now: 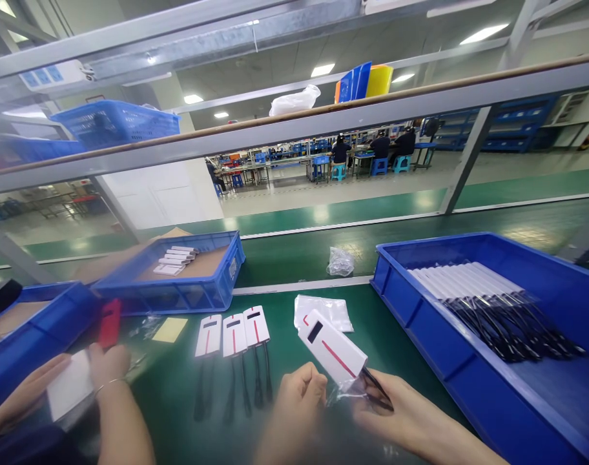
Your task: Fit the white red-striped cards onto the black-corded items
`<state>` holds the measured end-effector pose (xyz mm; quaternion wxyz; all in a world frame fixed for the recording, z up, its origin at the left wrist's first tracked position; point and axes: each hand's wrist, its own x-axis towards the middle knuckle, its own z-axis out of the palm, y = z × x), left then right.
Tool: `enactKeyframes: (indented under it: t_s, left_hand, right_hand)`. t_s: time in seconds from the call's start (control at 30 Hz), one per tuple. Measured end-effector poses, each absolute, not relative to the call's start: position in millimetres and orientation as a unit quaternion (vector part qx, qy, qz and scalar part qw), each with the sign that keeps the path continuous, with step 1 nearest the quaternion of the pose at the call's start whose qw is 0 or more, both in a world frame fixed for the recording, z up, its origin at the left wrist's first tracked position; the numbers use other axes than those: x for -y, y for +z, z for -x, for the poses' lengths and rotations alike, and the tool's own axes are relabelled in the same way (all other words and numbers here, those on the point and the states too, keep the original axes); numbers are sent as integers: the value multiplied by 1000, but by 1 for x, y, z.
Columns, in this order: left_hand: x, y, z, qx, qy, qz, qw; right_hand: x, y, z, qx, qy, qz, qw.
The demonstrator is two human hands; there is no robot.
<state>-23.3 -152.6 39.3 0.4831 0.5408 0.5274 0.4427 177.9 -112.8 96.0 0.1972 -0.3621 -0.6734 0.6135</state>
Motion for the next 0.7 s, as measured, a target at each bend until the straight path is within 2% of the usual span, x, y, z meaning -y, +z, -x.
enactKeyframes:
  t_s: [0.23, 0.37, 0.53, 0.7]
  left_hand:
    - [155, 38, 12, -494, 458, -542, 503]
    - [156, 45, 14, -425, 494, -500, 571]
    - [155, 57, 19, -393, 469, -436, 660]
    - [153, 59, 20, -418, 494, -425, 632]
  right_hand:
    - [106, 99, -164, 668, 623, 332, 234]
    - [108, 104, -161, 687, 601, 335, 232]
    - [111, 104, -159, 680, 587, 369, 240]
    - [116, 98, -168, 647, 628, 361, 237]
